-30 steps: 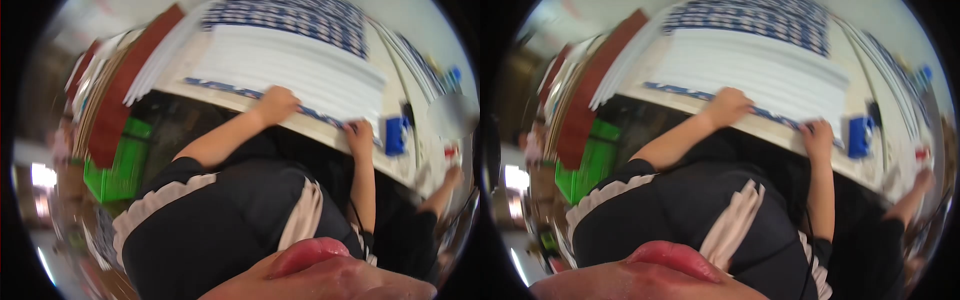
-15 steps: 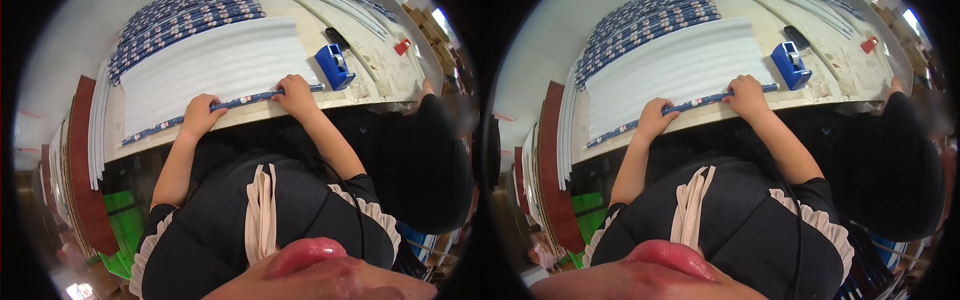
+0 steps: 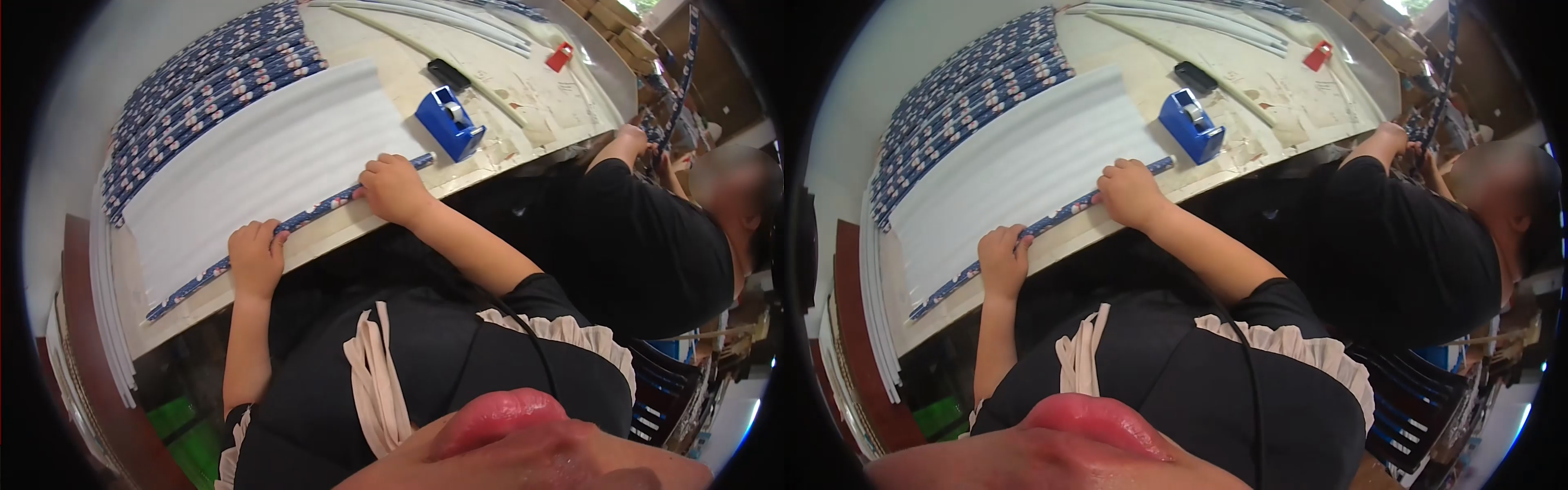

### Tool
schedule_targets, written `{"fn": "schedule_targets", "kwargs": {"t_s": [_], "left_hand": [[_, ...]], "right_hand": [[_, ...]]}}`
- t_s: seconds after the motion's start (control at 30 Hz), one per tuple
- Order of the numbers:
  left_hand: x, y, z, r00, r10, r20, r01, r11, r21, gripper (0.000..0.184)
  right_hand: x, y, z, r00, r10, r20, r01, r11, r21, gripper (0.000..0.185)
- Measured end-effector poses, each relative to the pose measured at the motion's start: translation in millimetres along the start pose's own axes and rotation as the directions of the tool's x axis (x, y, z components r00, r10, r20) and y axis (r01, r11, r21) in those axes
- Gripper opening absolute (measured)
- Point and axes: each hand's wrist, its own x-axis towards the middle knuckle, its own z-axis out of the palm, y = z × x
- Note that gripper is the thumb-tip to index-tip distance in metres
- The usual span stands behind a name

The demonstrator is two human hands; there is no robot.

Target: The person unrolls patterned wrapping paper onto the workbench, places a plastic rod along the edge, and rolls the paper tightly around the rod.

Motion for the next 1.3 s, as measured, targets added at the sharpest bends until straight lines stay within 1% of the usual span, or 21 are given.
{"fn": "schedule_targets", "kwargs": {"t_s": [0.07,0.13,0.17,0.23,0.27,0.37,0.43,0.57,0.67,0.73,0.8,0.87,0.9,0.93,0.97,1.0,1.03,1.1,1.17,1.23,1.3], "left_hand": [[2.3,1.3,1.5,0.999,0.018,-0.037,-0.017,0.999,0.03,0.014],[4.4,-1.0,2.4,0.995,0.035,-0.095,-0.037,0.999,-0.021,0.014],[4.4,-4.6,4.7,0.994,0.048,-0.099,-0.051,0.998,-0.031,0.014],[3.8,-14.3,8.1,0.995,-0.084,-0.045,0.075,0.98,-0.186,0.014],[3.8,-18.8,8.1,0.997,-0.069,-0.042,0.06,0.98,-0.191,0.014],[8.4,-20.8,5.2,0.992,-0.12,0.044,0.127,0.968,-0.218,0.017],[11.9,-15.7,-1.8,0.978,-0.162,0.133,0.19,0.952,-0.242,0.021],[13.3,-7.0,-4.0,0.966,-0.236,0.102,0.256,0.911,-0.324,0.025],[9.2,-21.9,0.0,0.978,-0.162,0.131,0.189,0.954,-0.234,0.027],[6.0,-23.8,1.6,0.994,-0.041,0.101,0.049,0.996,-0.08,0.026],[3.0,-23.3,2.1,0.984,-0.09,0.156,0.097,0.995,-0.04,0.025],[-4.0,-19.0,3.9,0.967,-0.142,0.211,0.145,0.989,0.001,0.026],[-9.0,-15.1,4.2,0.986,-0.134,0.096,0.114,0.975,0.189,0.031],[-15.0,-13.6,3.9,0.994,-0.105,-0.016,0.103,0.922,0.373,0.037],[-21.4,-23.3,3.7,0.995,-0.104,-0.016,0.102,0.923,0.372,0.037],[-27.4,-42.9,3.8,0.978,-0.196,0.064,0.151,0.893,0.424,0.042],[-32.7,-61.3,2.8,0.947,-0.29,0.142,0.191,0.857,0.478,0.046],[-36.9,-88.2,-10.2,0.929,-0.325,0.176,0.22,0.87,0.441,0.047],[-40.0,-114.1,-26.2,0.909,-0.359,0.209,0.252,0.877,0.41,0.049],[-44.8,-139.7,-41.3,0.848,-0.487,0.21,0.37,0.826,0.424,0.051],[-57.1,-163.7,-57.7,0.871,-0.457,0.181,0.376,0.857,0.353,0.049]], "right_hand": [[1.3,7.0,4.4,1.0,0.013,-0.017,-0.013,1.0,-0.017,0.02],[2.4,14.1,6.3,0.987,0.149,-0.064,-0.123,0.946,0.301,0.021],[4.9,18.5,7.3,0.985,0.157,-0.072,-0.13,0.948,0.289,0.021],[10.0,23.6,5.7,0.975,0.195,0.102,-0.219,0.914,0.342,0.024],[9.4,23.6,2.5,0.973,0.209,0.093,-0.228,0.913,0.337,0.024],[7.2,26.1,-3.6,0.983,0.085,0.162,-0.132,0.943,0.305,0.034],[4.7,26.7,-1.6,0.99,0.08,0.114,-0.112,0.943,0.315,0.034],[4.2,29.5,3.2,0.996,0.07,0.063,-0.087,0.937,0.337,0.03],[5.4,30.2,8.7,0.999,0.048,0.007,-0.047,0.937,0.346,0.027],[3.7,26.5,10.8,0.999,0.033,0.02,-0.037,0.966,0.255,0.023],[0.6,18.6,12.2,0.999,0.022,0.037,-0.028,0.986,0.165,0.019],[-3.9,10.1,9.7,0.997,0.067,-0.025,-0.066,0.997,0.046,0.011],[-7.7,10.4,5.3,0.99,0.121,0.078,-0.128,0.988,0.09,0.017],[-9.5,13.2,10.1,0.99,0.121,0.076,-0.127,0.988,0.088,0.017],[-13.3,17.2,18.2,0.991,0.098,-0.096,-0.103,0.994,-0.046,0.026],[-16.7,21.6,26.2,0.965,0.05,-0.259,-0.1,0.978,-0.182,0.035],[-16.2,23.4,25.9,0.965,0.054,-0.258,-0.104,0.978,-0.183,0.035],[-11.1,30.8,22.3,0.987,0.128,-0.099,-0.13,0.991,-0.018,0.049],[1.1,43.5,30.7,0.988,0.15,-0.044,-0.148,0.988,0.031,0.048],[7.8,52.3,32.2,0.986,0.168,0.01,-0.168,0.982,0.083,0.048],[15.2,54.0,23.4,0.962,0.237,0.135,-0.247,0.967,0.057,0.044]]}}
